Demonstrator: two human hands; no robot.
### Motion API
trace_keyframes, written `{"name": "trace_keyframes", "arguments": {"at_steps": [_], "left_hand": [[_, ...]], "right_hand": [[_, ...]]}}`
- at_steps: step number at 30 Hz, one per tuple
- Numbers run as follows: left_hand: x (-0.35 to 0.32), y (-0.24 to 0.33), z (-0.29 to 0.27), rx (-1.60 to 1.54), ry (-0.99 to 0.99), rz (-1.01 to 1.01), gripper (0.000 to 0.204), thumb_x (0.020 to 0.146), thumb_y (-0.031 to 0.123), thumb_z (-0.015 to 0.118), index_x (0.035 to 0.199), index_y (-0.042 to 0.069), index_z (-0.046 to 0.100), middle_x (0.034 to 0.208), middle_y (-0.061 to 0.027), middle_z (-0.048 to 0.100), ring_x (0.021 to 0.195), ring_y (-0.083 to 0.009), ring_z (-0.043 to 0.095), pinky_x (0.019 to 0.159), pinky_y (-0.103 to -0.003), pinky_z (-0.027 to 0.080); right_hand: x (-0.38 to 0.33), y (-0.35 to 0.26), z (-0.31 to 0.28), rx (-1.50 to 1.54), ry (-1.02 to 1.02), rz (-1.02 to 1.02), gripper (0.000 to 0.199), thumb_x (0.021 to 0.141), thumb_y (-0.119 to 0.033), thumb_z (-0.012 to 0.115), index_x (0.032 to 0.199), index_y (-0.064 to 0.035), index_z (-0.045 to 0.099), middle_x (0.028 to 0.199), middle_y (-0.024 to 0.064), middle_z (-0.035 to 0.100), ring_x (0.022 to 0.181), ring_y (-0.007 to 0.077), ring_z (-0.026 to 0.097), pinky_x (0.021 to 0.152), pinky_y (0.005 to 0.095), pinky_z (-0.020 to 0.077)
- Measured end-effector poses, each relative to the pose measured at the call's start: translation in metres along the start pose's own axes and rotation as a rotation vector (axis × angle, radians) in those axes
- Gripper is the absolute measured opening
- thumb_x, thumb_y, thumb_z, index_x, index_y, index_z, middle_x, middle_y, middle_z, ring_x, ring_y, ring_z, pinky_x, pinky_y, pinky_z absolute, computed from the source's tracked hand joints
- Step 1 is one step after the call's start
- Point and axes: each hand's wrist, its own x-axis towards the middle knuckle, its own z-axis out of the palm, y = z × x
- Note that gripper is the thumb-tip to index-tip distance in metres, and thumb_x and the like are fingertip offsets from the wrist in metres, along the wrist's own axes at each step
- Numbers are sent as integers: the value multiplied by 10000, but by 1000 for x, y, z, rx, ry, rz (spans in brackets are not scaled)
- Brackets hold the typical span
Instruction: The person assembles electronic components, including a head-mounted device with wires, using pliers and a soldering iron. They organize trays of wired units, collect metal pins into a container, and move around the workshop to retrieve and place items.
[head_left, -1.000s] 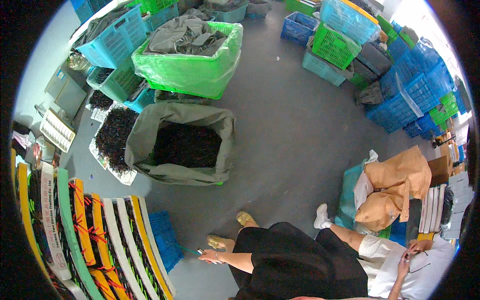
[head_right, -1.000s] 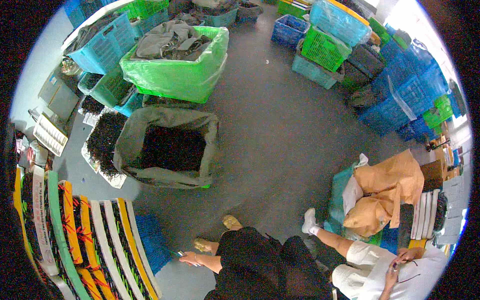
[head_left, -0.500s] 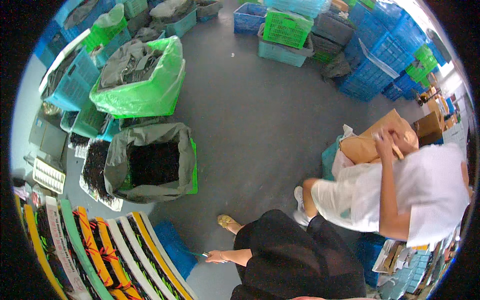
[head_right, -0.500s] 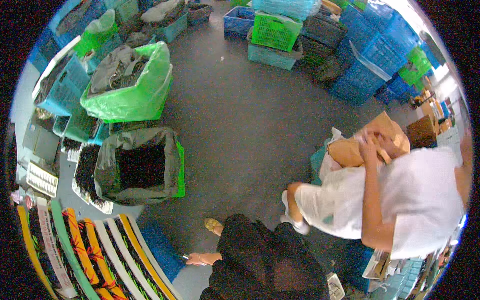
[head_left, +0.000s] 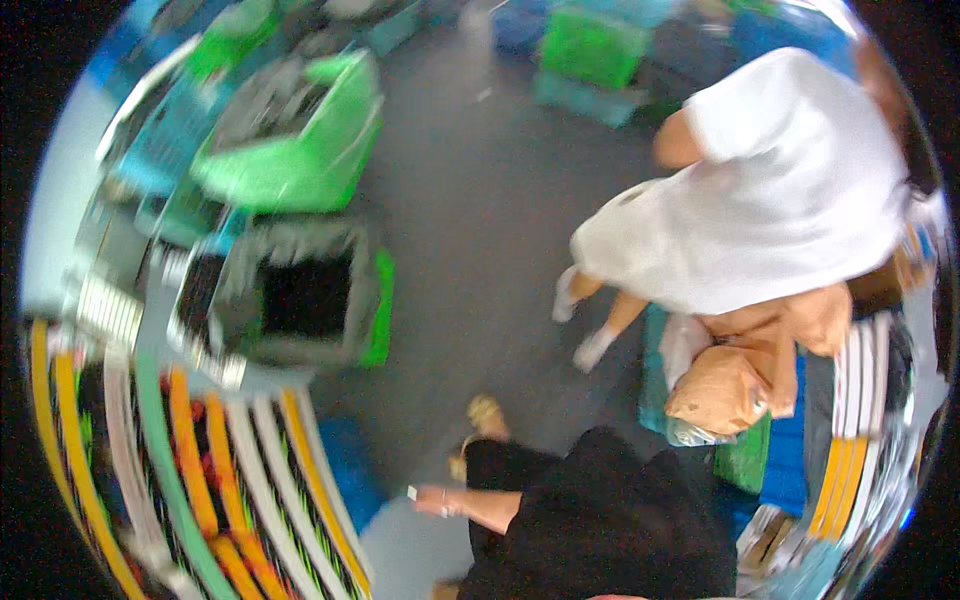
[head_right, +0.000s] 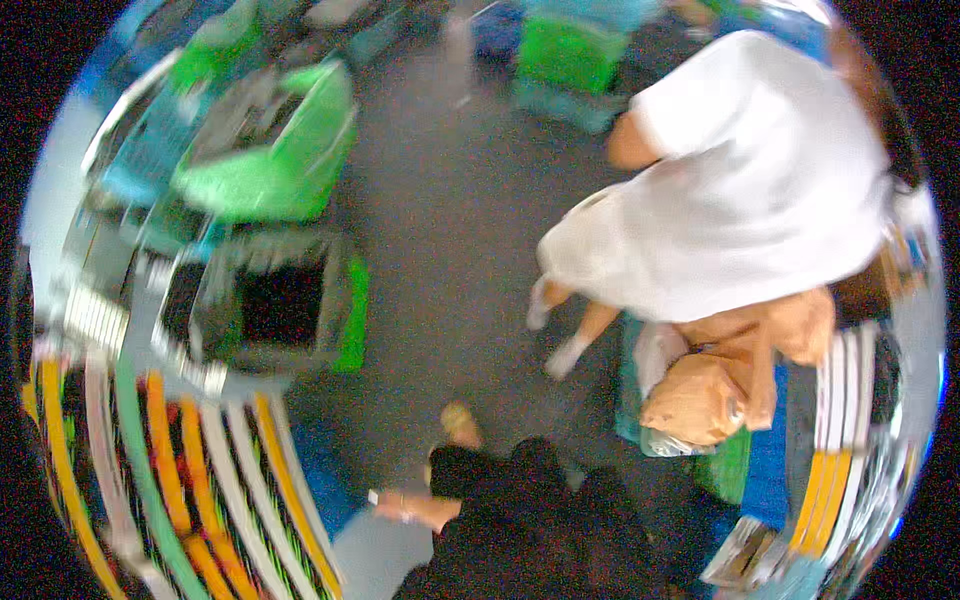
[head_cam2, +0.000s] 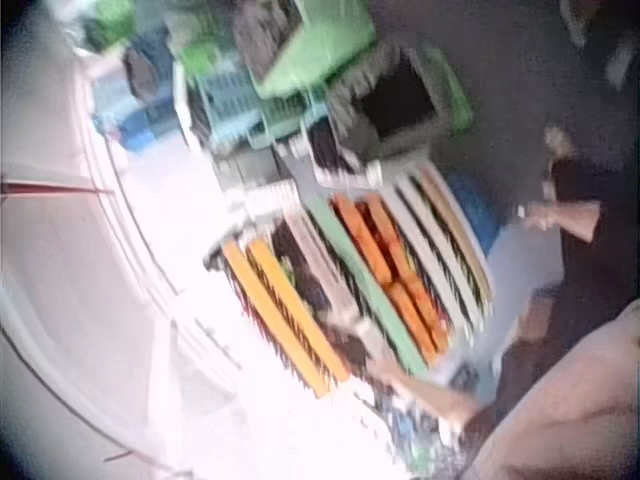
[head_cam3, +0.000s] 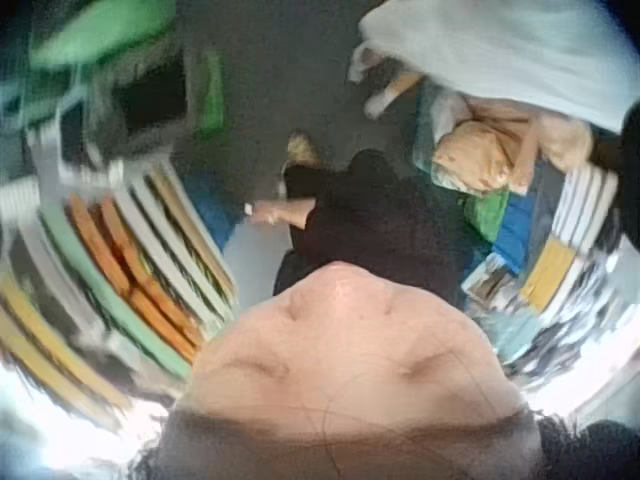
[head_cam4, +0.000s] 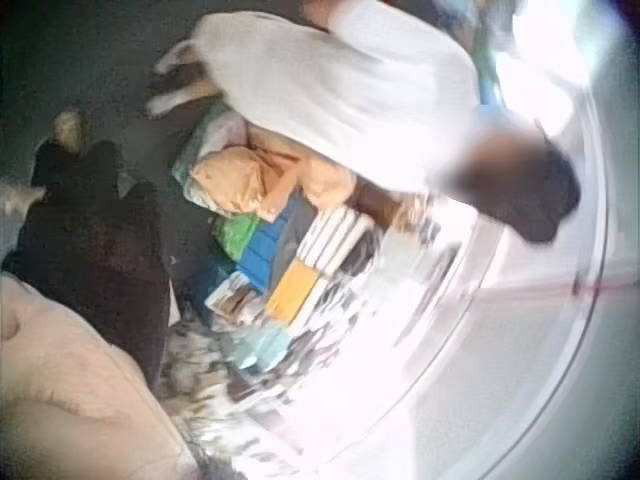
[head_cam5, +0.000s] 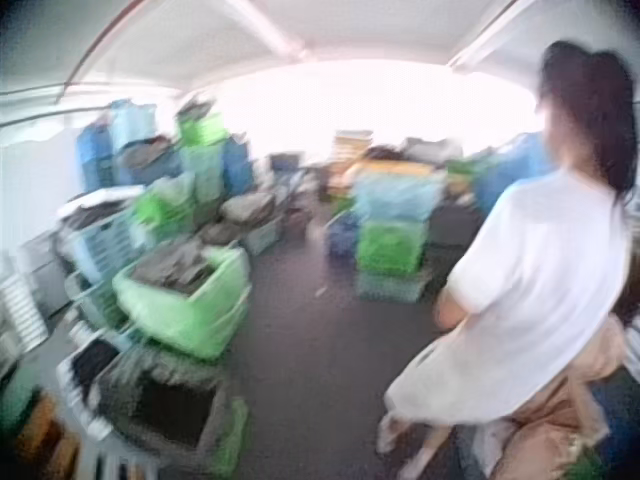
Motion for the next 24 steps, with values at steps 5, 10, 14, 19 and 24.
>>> {"name": "trace_keyframes", "arguments": {"at_steps": [5,10,14,19,24], "left_hand": [[25,42,-2,-66,-64,-9,612,769,381,560,1138,-83,407,1147,-217,439,1057,-325,419,896,-352,331],[11,38,-24,-123,-42,-85,639,755,413,566,1129,-82,411,1121,-226,455,1032,-330,437,885,-357,325],[-1,24,-23,-126,-7,-122,642,755,429,560,1115,-83,419,1104,-229,462,1022,-335,440,881,-358,327],[5,38,-20,-104,-82,-157,663,756,447,546,1131,-81,405,1117,-229,455,1042,-340,429,883,-356,328],[1,17,-21,-36,-73,-98,622,758,400,561,1137,-69,410,1130,-231,450,1042,-345,431,884,-371,337]], "right_hand": [[-13,-77,-52,168,-15,597,626,814,-494,440,1238,-48,325,823,157,543,609,230,503,537,409,356],[-26,-78,-65,390,73,391,297,791,-330,555,642,-84,479,534,-15,459,489,75,432,457,236,340],[-29,-77,-54,216,80,480,329,777,-347,564,592,-90,474,519,-11,463,480,76,431,463,224,334],[-29,-113,-68,116,103,417,360,756,-377,575,562,-94,463,481,-11,448,411,86,404,388,233,307],[-15,-116,-61,108,45,419,327,751,-364,584,630,-80,476,515,0,461,444,87,414,394,251,317]]}}
